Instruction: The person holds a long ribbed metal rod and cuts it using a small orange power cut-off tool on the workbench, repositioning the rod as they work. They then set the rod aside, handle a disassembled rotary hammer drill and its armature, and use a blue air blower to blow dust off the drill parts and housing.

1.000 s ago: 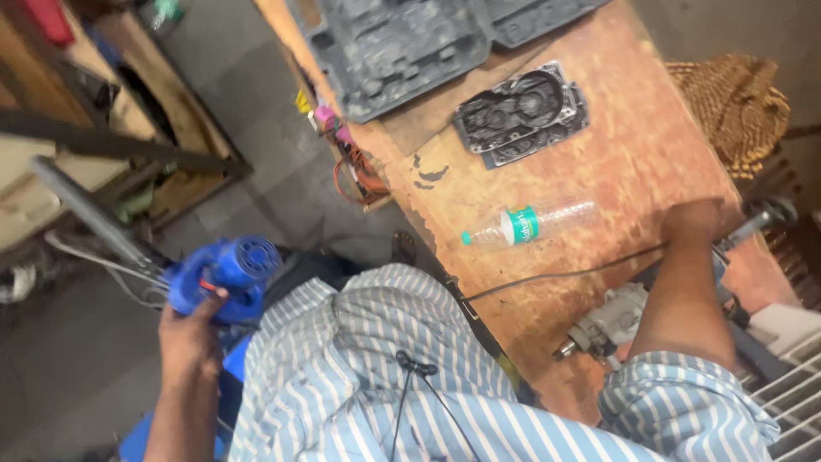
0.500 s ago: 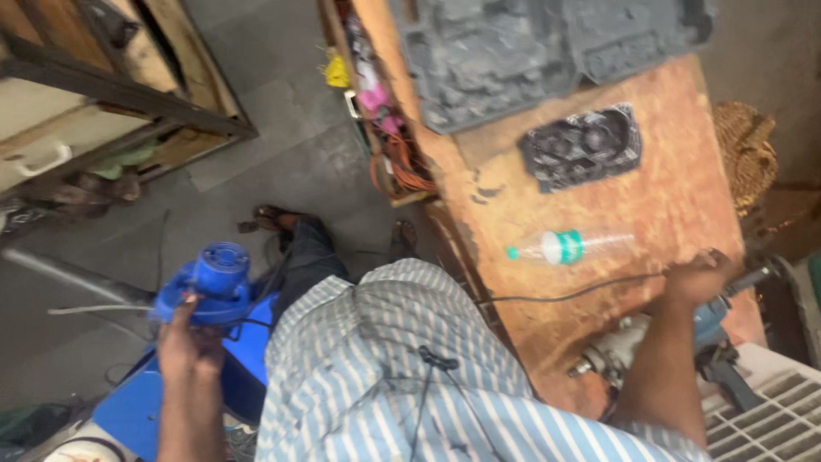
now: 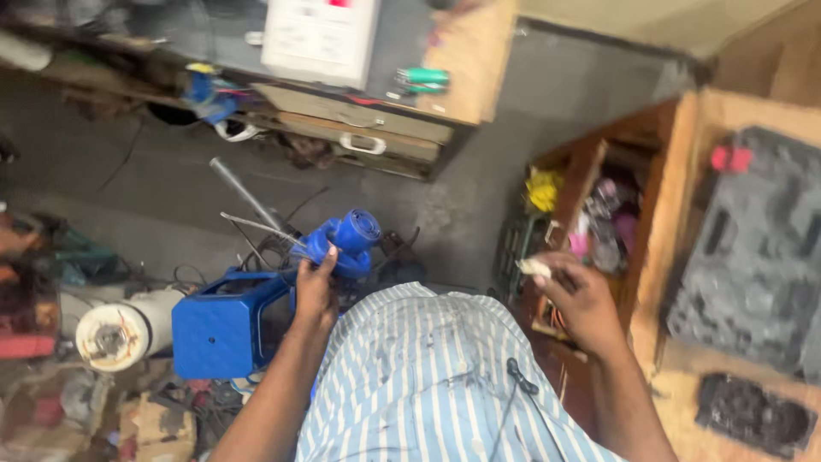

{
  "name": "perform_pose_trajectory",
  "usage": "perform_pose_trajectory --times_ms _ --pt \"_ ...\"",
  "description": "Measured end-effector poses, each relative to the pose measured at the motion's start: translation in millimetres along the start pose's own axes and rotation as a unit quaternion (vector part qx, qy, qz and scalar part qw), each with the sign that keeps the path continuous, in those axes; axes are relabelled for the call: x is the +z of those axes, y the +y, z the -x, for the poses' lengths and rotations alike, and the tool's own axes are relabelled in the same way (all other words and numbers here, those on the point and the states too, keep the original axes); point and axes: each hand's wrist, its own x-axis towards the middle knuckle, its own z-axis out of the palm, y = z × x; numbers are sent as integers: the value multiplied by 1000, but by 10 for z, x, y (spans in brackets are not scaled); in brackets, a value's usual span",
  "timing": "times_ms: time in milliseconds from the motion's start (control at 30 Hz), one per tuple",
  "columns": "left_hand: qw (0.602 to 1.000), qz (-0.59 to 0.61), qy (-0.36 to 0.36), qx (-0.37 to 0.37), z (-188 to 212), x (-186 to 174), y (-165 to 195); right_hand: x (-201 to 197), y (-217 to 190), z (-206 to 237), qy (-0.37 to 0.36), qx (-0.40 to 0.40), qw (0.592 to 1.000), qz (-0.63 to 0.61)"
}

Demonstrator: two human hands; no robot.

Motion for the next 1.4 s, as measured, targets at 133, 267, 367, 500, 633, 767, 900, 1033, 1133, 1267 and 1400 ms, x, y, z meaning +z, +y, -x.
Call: perform_pose_trajectory --times_ms 133,267,367,500,633,767,900,1033,1133,1267,1400 --pt "997 65 15 32 -85 -472 307 1126 -1059 -767 6 -99 993 -60" --pt "980 141 40 133 -262 -832 483 1909 -1810 -1424 -73 -184 979 43" --pt "963 197 61 173 -411 -984 689 2442 -2162 -1909 -82 -200 965 149" --pt "959 178 137 170 -585 -1213 1068 2875 -2409 -2561 -86 -175 951 242" --pt "941 227 113 223 -796 -1498 1453 2995 -2340 -3065 -78 -127 955 255" --pt "943 179 143 241 -1194 -1876 1855 3129 -2194 -3348 -54 -77 959 269" --pt "951 160 155 214 -1714 -2187 2375 3189 -2221 -3359 -13 -43 936 348" --pt "962 135 134 195 -2072 -2410 2899 3306 -2363 -3369 25 21 949 313" --pt "975 79 98 183 -2306 -2546 3269 3489 -2467 -3437 42 45 934 352" --pt "980 94 123 126 -2516 -2644 3617 3680 -2551 -3426 74 65 864 493" --pt "986 87 113 88 -2741 -2741 4003 3859 -2472 -3406 94 16 791 604"
